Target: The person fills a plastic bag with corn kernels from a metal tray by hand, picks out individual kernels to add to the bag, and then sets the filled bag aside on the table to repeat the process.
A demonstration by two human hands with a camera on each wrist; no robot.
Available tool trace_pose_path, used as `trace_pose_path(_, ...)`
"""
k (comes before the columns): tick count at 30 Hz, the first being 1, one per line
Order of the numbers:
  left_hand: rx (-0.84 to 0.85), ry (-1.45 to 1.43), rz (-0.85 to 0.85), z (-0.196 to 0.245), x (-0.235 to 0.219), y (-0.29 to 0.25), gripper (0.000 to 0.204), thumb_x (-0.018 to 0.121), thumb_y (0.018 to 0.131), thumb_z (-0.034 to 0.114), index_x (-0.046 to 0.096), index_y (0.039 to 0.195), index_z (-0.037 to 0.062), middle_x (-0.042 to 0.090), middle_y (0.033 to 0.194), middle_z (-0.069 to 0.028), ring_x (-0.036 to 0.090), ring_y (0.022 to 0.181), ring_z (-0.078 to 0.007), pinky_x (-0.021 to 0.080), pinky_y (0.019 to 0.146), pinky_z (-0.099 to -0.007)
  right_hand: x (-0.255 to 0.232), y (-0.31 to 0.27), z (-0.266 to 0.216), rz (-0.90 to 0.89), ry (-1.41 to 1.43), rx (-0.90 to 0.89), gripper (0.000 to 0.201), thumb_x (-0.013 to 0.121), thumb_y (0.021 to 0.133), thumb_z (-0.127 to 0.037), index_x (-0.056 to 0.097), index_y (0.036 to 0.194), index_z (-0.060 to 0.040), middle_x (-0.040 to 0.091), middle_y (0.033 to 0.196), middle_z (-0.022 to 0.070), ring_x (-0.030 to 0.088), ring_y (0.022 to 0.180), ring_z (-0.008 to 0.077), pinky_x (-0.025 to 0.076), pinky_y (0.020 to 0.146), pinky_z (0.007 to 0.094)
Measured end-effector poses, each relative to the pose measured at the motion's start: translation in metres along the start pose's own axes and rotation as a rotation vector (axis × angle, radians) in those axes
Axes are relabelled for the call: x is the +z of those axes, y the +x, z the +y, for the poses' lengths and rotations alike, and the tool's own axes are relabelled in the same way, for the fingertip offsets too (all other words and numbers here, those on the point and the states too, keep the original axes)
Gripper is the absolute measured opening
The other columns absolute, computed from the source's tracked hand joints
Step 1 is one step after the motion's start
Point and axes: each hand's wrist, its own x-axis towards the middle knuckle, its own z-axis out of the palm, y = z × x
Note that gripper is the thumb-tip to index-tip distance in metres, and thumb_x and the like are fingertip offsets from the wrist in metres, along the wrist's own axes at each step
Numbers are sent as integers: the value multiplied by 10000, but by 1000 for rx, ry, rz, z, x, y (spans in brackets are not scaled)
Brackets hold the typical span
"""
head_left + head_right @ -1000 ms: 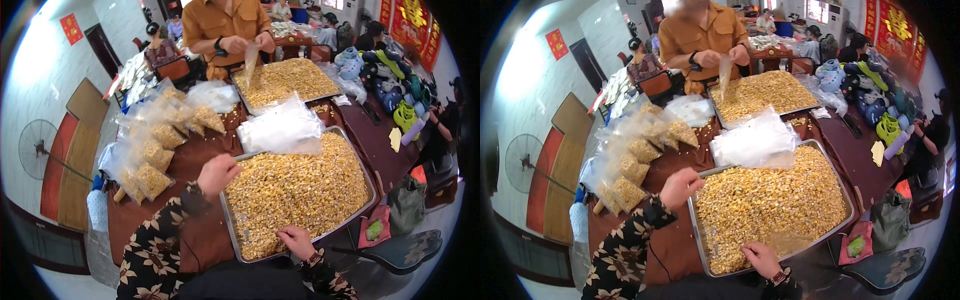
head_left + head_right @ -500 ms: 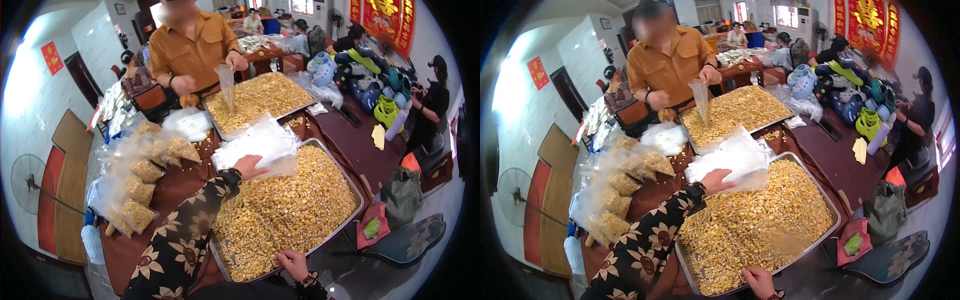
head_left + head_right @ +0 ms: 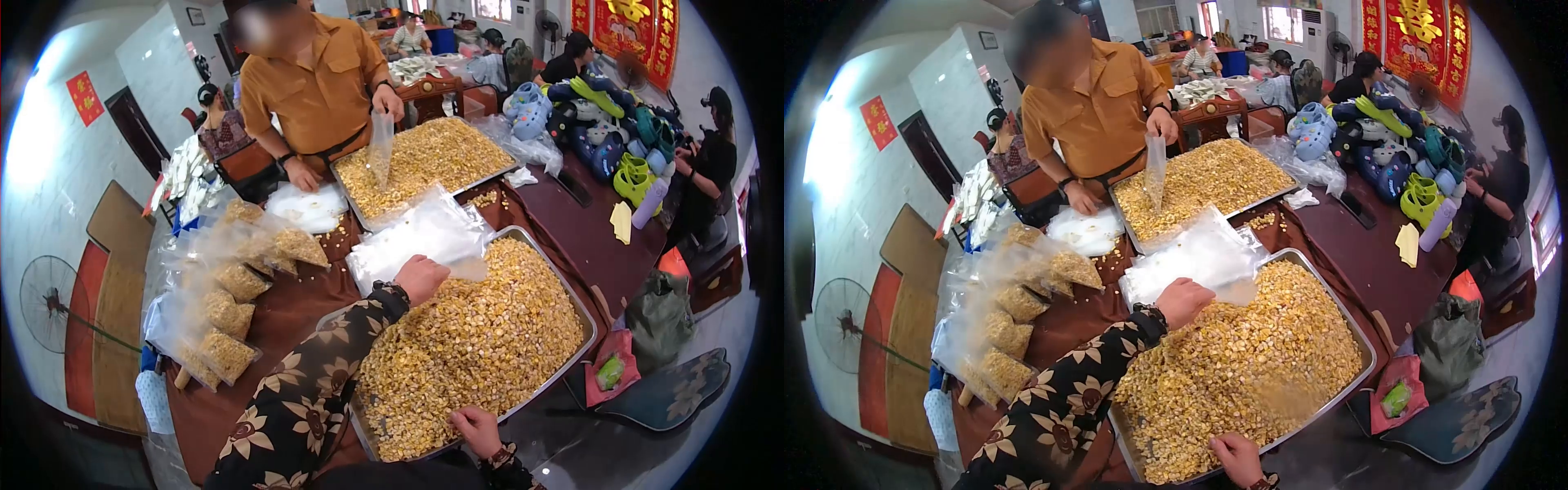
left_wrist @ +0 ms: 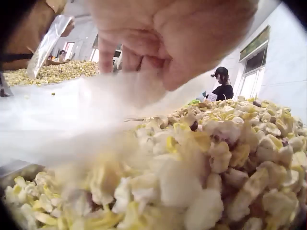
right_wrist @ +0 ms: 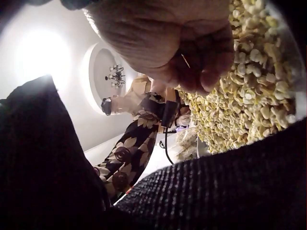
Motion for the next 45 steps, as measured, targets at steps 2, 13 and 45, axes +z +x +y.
trace_pose_path(2, 14, 19, 201, -1, -10, -2, 183, 549, 822, 131, 603, 997, 133, 639, 877, -50, 597, 889, -240, 420, 865, -362, 0, -1, -2, -1, -10, -19, 205, 610, 880, -170, 670, 812, 14, 622, 672, 55, 567, 609, 94, 445, 554, 264)
trace_pose_path(13, -359, -743, 636, 46, -134, -99, 139, 602, 882, 154, 640, 865, 22, 628, 743, -33, 565, 677, -112, 449, 646, -240, 8, -13, -17, -71, -170, -189, 217, 610, 879, -188, 679, 819, 9, 634, 705, 67, 581, 634, 113, 451, 573, 271)
trace_pose_path(45, -974, -651, 516, 172, -33, -373, 229, 549, 821, 118, 631, 1010, 18, 648, 945, -158, 617, 886, -289, 474, 776, -359, 198, 15, -48, -862, 58, -108, 360, 590, 894, -293, 628, 1076, 16, 646, 869, 29, 574, 742, 88, 465, 676, 231)
